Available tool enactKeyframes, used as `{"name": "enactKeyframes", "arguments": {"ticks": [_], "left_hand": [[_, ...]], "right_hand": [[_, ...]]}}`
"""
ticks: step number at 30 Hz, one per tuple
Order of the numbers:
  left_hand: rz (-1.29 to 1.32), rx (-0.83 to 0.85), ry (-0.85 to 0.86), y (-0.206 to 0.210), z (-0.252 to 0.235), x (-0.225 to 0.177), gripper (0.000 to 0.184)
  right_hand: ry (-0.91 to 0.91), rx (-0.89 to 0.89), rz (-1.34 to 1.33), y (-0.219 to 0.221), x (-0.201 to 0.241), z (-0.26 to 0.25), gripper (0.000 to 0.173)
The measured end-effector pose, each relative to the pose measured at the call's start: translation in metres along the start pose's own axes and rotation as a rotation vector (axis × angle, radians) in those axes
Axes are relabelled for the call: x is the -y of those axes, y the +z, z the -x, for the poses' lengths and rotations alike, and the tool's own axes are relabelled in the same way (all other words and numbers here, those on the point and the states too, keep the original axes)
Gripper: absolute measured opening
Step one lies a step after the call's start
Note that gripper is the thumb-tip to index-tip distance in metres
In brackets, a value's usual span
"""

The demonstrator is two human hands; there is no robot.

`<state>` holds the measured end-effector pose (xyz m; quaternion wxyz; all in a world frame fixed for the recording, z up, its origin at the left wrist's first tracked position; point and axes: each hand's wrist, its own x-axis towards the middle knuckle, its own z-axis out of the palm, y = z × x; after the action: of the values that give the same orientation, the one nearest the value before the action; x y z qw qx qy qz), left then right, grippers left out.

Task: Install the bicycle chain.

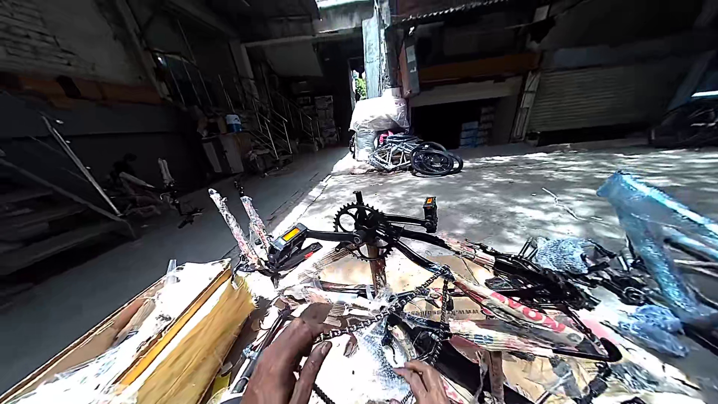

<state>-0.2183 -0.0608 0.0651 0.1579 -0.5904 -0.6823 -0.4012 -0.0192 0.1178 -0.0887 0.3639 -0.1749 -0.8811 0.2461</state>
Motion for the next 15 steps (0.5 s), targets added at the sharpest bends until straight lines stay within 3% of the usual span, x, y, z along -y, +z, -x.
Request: {"name": "enactKeyframes", "arguments": {"ticks": [1,3,6,8,10,12,15], "left_hand": [[-0.009,-0.009,0.061,-0.006,-0.009,0.001,0.034],[-0.041,-0.021,0.157,-0.021,-0.033,0.0,0.034],[-0.148,-0.12,0.15,-0.049,-0.084,0.005,0.03],[-0.208,-0.184,-0.017,-0.068,-0.118,0.024,0.022],[-0.202,-0.19,-0.255,-0.082,-0.152,0.054,0.019],[-0.14,-0.1,-0.517,-0.087,-0.181,0.094,0.023],[-0.04,0.065,-0.765,-0.074,-0.208,0.143,0.028]], "right_hand": [[-0.138,-0.195,0.038,-0.015,0.005,-0.027,0.041],[-0.315,-0.352,0.189,-0.049,0.008,-0.091,0.047],[-0.324,-0.119,0.314,-0.1,-0.002,-0.171,0.028],[-0.231,0.007,0.246,-0.125,-0.016,-0.205,0.012],[-0.118,0.059,0.145,-0.148,-0.028,-0.222,0.014],[-0.038,0.094,0.064,-0.164,-0.041,-0.229,0.018],[0.033,0.122,0.012,-0.169,-0.059,-0.224,0.021]]}}
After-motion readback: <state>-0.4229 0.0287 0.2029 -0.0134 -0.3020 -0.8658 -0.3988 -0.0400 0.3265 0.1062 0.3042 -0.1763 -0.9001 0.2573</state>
